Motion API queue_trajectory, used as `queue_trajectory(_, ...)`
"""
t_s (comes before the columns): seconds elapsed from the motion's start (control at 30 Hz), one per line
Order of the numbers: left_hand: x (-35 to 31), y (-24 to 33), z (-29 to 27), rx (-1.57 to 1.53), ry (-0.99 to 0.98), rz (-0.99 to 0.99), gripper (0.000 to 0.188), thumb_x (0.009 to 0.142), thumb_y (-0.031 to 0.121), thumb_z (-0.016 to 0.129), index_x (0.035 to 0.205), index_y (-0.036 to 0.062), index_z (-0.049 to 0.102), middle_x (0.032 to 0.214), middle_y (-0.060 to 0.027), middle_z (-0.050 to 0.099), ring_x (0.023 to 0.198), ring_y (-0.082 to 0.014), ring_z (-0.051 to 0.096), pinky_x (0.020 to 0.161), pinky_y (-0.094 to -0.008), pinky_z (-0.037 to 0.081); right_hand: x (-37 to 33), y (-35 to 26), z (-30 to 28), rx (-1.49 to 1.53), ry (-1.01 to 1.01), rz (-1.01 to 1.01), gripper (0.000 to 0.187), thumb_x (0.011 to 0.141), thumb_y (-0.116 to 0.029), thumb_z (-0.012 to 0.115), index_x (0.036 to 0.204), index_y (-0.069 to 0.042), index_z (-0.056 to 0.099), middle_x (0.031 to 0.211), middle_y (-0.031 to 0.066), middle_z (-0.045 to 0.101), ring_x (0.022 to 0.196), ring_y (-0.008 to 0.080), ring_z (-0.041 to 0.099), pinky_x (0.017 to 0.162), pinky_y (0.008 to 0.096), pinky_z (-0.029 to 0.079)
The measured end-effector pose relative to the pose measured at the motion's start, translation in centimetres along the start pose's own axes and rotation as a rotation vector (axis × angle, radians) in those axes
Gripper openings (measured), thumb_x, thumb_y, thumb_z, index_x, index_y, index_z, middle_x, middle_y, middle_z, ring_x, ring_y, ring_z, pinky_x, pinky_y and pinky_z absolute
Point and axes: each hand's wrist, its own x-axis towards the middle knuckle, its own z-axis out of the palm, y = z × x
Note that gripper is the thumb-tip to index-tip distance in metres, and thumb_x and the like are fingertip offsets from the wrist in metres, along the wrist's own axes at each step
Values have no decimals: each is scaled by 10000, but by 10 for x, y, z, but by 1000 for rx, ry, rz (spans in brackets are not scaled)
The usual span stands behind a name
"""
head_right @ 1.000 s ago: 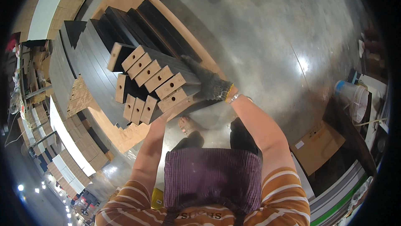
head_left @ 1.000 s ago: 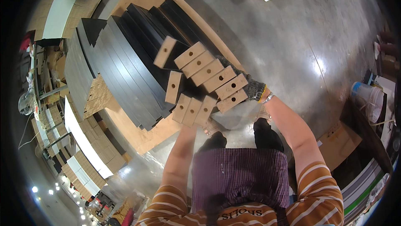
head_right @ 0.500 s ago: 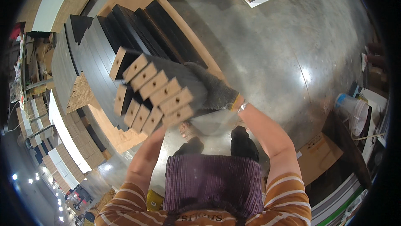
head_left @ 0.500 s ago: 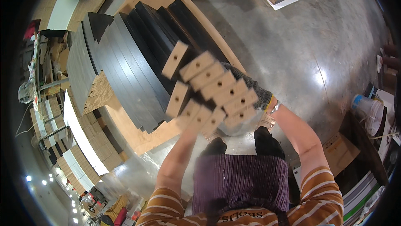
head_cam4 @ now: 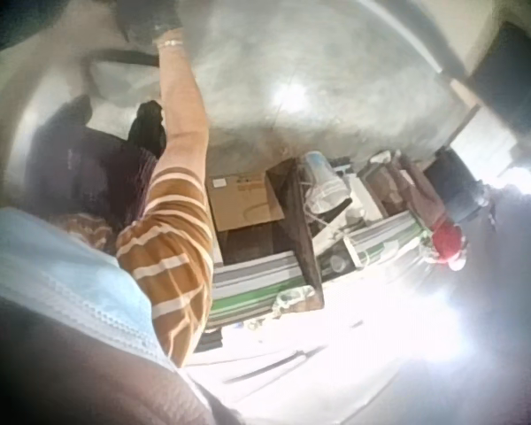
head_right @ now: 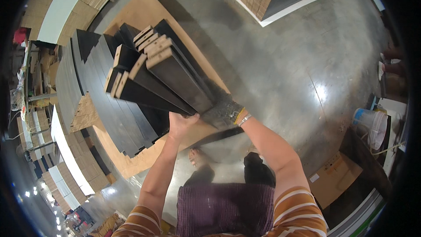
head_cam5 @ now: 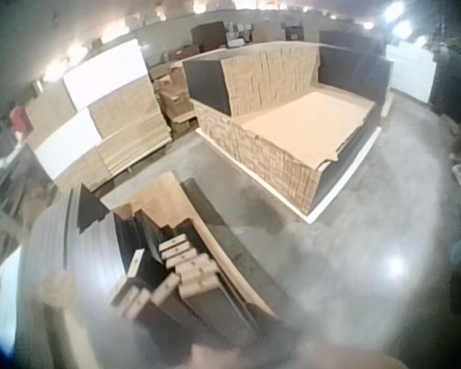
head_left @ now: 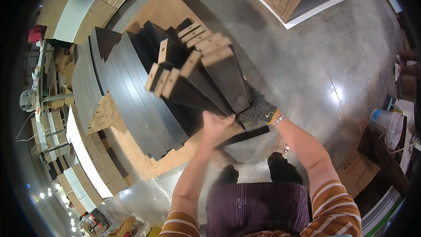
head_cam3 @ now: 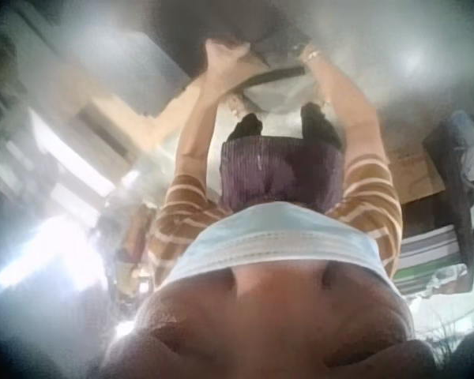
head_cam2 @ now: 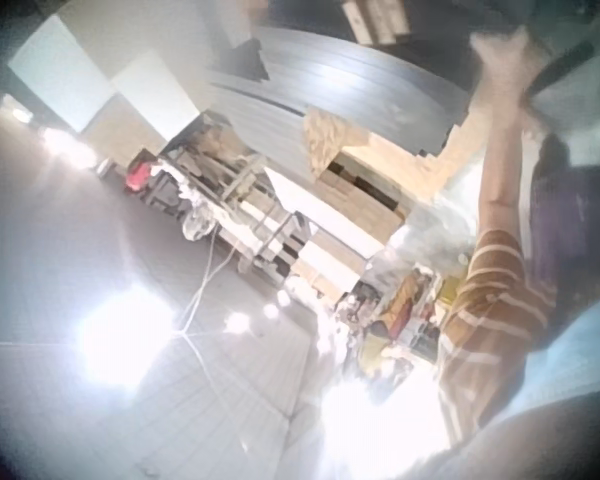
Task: The person wipes a black plank with a cloth and sponge, then stacks multiple black planks on a wooden table. The person repeatedly picks up planks from the floor and places them in a neat stack on the table.
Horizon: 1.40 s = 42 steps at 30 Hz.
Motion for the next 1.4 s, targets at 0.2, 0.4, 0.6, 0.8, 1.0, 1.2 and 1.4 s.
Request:
queue_trajectory(0.2,13,2,-3,-193,1,-172,444,741,12,723,1149,-67,569,1048,-97,660,900,-176,643,794,-311,526,3,-28,-5,225,5,215,1057,540,-262,892,1452,-14,417,1365,165,559,1291,266,505,1063,349,401)
queue_trajectory(0.4,3,-13,-8,-189,-63,-400,465,763,98,720,1171,-36,541,994,-107,657,841,-206,647,691,-339,536,1,8,14,416,17,325,976,579,-210,854,1439,-7,439,1311,144,597,1227,240,538,1038,324,414)
queue_trajectory(0.6,-26,-10,-16,-175,-62,-517,457,767,127,734,1157,-22,548,972,-102,659,826,-201,645,675,-336,527,-21,11,26,747,-85,401,691,690,-147,801,1316,-1,547,1154,89,652,1064,190,608,915,320,501)
queue_trajectory(0.8,-63,42,-20,-197,-22,-453,437,819,98,697,1204,-30,533,1068,-102,650,948,-206,633,819,-357,520,-59,-24,32,797,-94,430,386,856,-120,653,1225,-13,615,1130,69,663,1046,191,621,917,332,508)
queue_trajectory(1.0,-118,156,8,-399,-9,-409,465,852,7,622,1297,-35,492,1207,-125,623,1087,-243,606,955,-373,482,-132,-91,41,348,72,15,304,941,-154,549,1205,-28,634,1198,144,647,1116,251,612,963,360,480)
queue_trajectory(1.2,-170,282,55,-398,-271,-330,442,838,-6,612,1266,-9,504,1138,-126,627,1011,-235,624,878,-362,518,-241,-252,-30,117,341,237,357,914,-275,588,1166,-33,665,1129,175,670,1035,281,641,901,361,491)
queue_trajectory(1.4,-259,369,119,-446,-773,-241,411,846,32,619,1242,-20,527,1048,-110,625,915,-218,624,815,-351,525,-416,-358,-37,52,819,58,390,806,-248,762,1085,14,686,1013,117,703,940,191,639,861,342,512)
